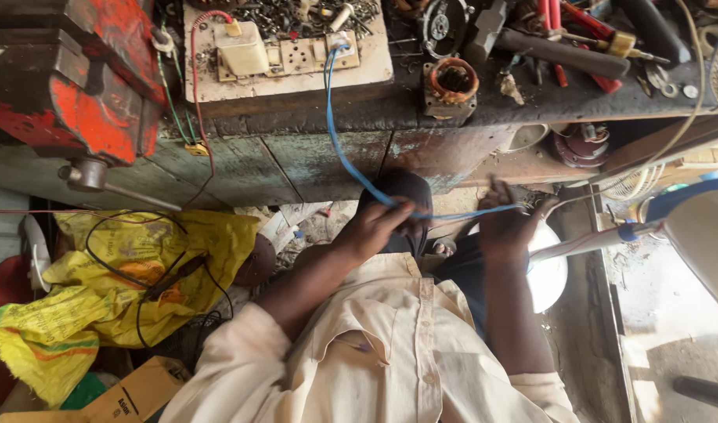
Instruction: The person is working on electrical components, specifically handling wires and a motor part. They strip the insulation from a blue wire and appear to be preparing it for connection.
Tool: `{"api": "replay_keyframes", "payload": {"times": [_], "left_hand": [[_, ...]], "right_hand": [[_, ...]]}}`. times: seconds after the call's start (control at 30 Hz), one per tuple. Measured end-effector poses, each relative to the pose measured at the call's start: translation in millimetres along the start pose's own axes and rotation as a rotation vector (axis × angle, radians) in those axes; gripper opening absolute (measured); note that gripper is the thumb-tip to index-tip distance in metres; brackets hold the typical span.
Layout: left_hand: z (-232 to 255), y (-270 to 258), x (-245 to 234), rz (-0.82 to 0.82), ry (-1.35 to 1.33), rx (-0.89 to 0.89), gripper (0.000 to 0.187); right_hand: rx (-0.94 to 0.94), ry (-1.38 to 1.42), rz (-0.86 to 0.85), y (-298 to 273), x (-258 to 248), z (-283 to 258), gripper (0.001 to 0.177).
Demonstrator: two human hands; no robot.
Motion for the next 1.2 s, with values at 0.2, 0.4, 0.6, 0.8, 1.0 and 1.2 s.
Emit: {"api": "replay_keyframes", "payload": {"times": [0.2, 0.4, 0.6, 0.8, 1.0, 1.2], "left_hand": [[4.6, -66.7, -125.8, 0.398, -0.134, -0.127, 0.040], [-11.0, -78.0, -210.5, 0.679, 0.236, -0.064, 0.039], [14.6, -65.4, -161.7, 0.309, 1.392, -0.120, 0.049], [98.2, -42.5, -27.6, -0.151, 0.958, 0.064, 0.037], [77.4, 32.9, 81.3, -0.225, 0.466, 0.151, 0.045], [36.7, 60.9, 125.7, -0.326, 0.252, -0.113, 0.035]], "right_hand": [[-0.341, 0.067, 0.276, 51.5, -84.1, -126.3, 0.062], [-0.190, -0.015, 0.134, 46.5, -57.5, -148.2, 0.039], [-0.440, -0.184, 0.123, -37.0, 6.8, -97.2, 0.026], [-0.530, -0.410, 0.274, -103.2, 40.2, -64.1, 0.023], [-0.429, -0.815, 0.048, -138.3, 84.3, 25.7, 0.033], [-0.168, -1.076, -0.358, -162.4, 91.7, 75.7, 0.049]]}}
Point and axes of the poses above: each hand's wrist, its own y-axis towards the middle knuckle, its own x-axis out of the palm, z = x × y, the point moved 10 cm from there along y, towards the middle knuckle, and after that the axes turned 14 degrees about z, right-handed, at the moved point
